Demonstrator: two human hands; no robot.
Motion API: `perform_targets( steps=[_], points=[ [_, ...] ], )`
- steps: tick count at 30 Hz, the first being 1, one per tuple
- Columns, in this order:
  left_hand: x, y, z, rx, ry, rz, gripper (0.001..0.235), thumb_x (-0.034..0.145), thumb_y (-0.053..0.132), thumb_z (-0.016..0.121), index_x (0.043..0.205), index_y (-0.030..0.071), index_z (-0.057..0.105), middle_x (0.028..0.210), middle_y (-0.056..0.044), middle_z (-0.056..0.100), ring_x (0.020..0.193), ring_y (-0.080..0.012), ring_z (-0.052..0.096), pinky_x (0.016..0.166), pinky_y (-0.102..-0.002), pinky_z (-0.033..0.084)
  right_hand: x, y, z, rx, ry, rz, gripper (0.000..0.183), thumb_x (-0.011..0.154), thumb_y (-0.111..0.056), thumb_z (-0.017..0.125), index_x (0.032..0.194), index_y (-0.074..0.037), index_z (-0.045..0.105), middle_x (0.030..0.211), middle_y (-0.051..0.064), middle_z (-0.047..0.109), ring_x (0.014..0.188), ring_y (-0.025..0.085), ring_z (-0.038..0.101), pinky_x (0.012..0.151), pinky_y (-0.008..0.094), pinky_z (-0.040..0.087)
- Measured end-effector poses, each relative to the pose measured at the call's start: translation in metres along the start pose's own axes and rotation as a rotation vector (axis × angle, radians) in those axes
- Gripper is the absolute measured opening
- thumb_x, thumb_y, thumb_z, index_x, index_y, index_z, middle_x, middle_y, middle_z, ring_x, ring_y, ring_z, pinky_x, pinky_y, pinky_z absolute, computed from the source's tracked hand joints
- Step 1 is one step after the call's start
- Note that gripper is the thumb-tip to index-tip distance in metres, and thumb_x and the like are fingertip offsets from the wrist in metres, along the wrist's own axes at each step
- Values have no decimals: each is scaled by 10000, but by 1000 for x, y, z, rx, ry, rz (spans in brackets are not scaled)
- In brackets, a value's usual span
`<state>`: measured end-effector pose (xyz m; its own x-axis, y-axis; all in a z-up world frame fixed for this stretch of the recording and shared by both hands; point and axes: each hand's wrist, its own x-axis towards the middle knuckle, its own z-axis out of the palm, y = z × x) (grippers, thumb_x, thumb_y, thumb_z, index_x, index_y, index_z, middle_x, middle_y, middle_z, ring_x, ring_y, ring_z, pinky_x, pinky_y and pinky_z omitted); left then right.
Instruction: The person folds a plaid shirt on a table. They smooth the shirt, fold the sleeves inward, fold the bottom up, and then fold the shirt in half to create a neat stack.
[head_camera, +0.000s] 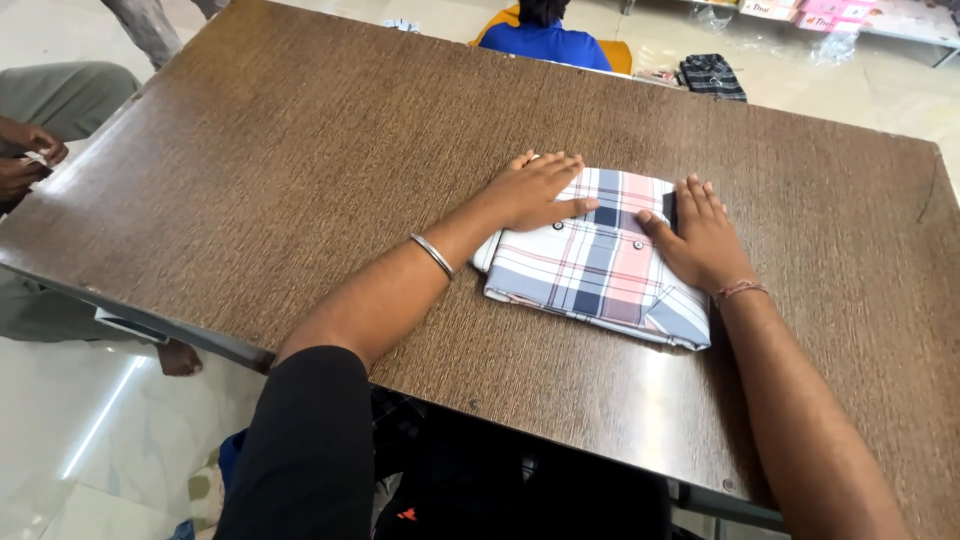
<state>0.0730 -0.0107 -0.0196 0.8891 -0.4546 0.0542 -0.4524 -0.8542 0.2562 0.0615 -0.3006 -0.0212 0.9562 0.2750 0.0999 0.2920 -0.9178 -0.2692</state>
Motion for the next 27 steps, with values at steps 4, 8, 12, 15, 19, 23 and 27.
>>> perform_targets(
  steps=[4,8,12,15,19,23,27],
  points=[
    [0,-2,2,-9,25,4,940,948,779,207,1595,102,293,1670,-98,282,1548,-261,227,1248,-524,121,1,9,0,38,15,-6,981,955,-715,403,1569,42,289,1655,259,231,1553,384,159,1243,461,151],
    [-8,4,-1,0,64,-18,896,964,759,220,1581,119,333,1654,-87,332,1541,-267,261,1248,-528,154,3,14,1,68,18,33,961,972,-695,393,1569,50,283,1647,264,251,1549,385,189,1245,463,155],
    [-11,7,-10,45,83,-34,847,968,726,247,1557,128,361,1627,-74,356,1516,-261,275,1217,-554,165,2,13,0,14,13,171,942,1016,-672,362,1580,69,222,1649,286,215,1566,392,136,1262,497,107],
    [-16,14,-16,65,189,-3,781,982,681,282,1529,143,422,1617,-56,392,1520,-244,299,1230,-564,171,-8,-8,-14,4,162,231,974,992,-659,388,1590,73,153,1679,270,143,1567,392,84,1239,542,75],
    [-11,23,-10,42,318,86,721,1023,655,299,1502,152,493,1636,-48,426,1546,-232,331,1281,-558,189,-19,-35,-13,12,246,39,936,1040,-643,354,1626,62,167,1717,275,135,1611,398,78,1297,535,68],
    [-8,38,6,3,246,245,778,1044,682,276,1552,110,419,1652,-99,372,1546,-287,292,1257,-579,190,-28,-50,-6,-62,114,-236,982,980,-700,404,1614,18,185,1684,275,127,1564,431,57,1239,574,53],
    [-13,45,8,68,92,198,868,977,735,273,1590,122,320,1655,-89,312,1536,-310,245,1211,-620,144,-22,-38,12,-217,69,-275,919,920,-690,453,1592,-79,312,1667,236,240,1553,420,165,1232,594,86]
  ],
)
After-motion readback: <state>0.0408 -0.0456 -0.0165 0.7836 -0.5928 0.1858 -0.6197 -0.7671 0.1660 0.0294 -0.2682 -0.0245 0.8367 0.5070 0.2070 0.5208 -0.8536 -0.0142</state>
